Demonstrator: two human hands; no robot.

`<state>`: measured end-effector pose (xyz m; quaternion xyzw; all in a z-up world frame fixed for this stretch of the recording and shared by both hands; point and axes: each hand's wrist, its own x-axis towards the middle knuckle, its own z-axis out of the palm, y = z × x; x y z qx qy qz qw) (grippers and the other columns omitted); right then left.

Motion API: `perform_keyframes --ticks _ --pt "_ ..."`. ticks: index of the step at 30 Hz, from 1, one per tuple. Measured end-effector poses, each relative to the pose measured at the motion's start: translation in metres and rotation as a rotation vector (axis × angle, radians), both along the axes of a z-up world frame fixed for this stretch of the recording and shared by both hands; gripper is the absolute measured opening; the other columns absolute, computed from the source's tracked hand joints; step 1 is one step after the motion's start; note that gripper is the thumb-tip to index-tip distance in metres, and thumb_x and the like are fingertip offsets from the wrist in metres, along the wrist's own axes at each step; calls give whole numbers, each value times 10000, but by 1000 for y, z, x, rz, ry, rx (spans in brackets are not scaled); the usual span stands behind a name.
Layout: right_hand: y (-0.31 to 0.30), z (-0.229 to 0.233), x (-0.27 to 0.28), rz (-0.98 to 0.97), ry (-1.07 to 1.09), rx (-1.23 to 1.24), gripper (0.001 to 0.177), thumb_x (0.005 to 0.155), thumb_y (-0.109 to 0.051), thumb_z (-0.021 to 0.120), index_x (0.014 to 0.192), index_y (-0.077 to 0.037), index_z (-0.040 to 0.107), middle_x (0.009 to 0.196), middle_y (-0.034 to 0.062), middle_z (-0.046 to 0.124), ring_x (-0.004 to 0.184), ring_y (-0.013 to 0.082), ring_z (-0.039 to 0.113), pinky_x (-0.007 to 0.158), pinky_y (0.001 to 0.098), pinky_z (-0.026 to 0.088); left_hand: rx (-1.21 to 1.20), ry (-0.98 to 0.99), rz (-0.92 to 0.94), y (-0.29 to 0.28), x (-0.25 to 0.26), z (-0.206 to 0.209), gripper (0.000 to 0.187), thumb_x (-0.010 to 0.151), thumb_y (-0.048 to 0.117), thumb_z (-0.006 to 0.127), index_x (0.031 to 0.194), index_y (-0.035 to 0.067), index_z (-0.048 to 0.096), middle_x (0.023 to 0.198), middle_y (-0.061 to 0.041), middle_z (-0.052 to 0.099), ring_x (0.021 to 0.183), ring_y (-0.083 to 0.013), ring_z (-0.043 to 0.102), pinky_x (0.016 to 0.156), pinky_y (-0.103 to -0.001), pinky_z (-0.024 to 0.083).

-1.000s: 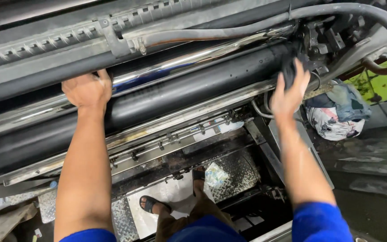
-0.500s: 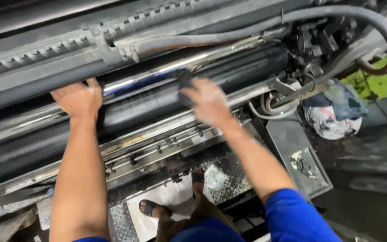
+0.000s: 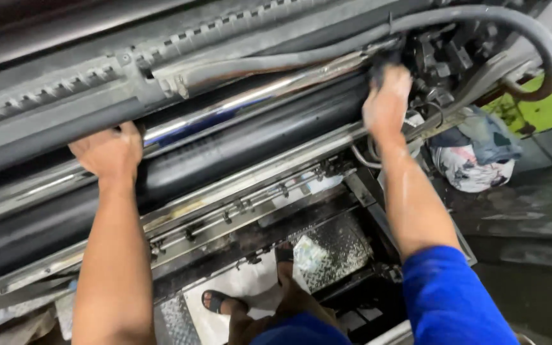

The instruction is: Cleaning the ink rollers of an offset printing press using a cloth and cleaning solution.

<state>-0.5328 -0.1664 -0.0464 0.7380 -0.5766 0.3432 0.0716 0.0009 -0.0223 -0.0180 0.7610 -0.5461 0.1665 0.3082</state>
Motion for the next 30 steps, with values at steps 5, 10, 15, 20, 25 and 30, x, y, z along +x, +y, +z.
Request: perform_keyframes --ticks 5,10,15,20,25,30 --pt "-8 3 -6 -172 -186 -76 409 1002 -111 697 1371 -6 556 1401 297 520 1281 493 480 1094 514 401 -21 4 43 -12 6 -11 526 1013 390 661 1399 33 672 1463 -271 574 1334 -504 466 1115 -597 318" --pt "8 0 -10 60 37 69 437 972 -67 691 1368 29 535 1344 298 528 1259 501 487 1093 540 403 43 -90 74 2 5 -18 518 984 338 641 1409 46 685 1461 -261 598 1331 -497 510 1097 -607 354" --pt "84 0 137 102 -40 -153 442 810 -47 691 1246 2 632 1286 241 623 1284 432 529 1142 554 384 -33 -93 68 -8 -5 -4 492 952 367 673 1327 52 710 1366 -272 632 1240 -506 540 1035 -600 381" --pt "189 53 318 594 -69 10 164 876 -121 653 1016 -73 723 1067 190 661 1089 385 630 938 517 496 -32 22 96 -6 -8 5 417 942 439 696 1133 72 755 1204 -215 704 1134 -466 605 1003 -564 432" --pt "164 67 293 1045 20 -115 363 846 -125 651 1192 -176 748 1230 189 663 1166 347 630 987 463 512 -140 273 -319 76 11 56 325 1021 347 697 1091 34 742 1103 -207 705 1038 -437 615 929 -513 462" --pt "97 66 146 590 238 63 381 827 -202 821 1191 -107 759 1232 192 697 1200 381 635 1057 512 483 -132 139 -176 280 60 27 144 966 101 653 953 -31 598 998 -201 609 970 -407 560 916 -470 460"
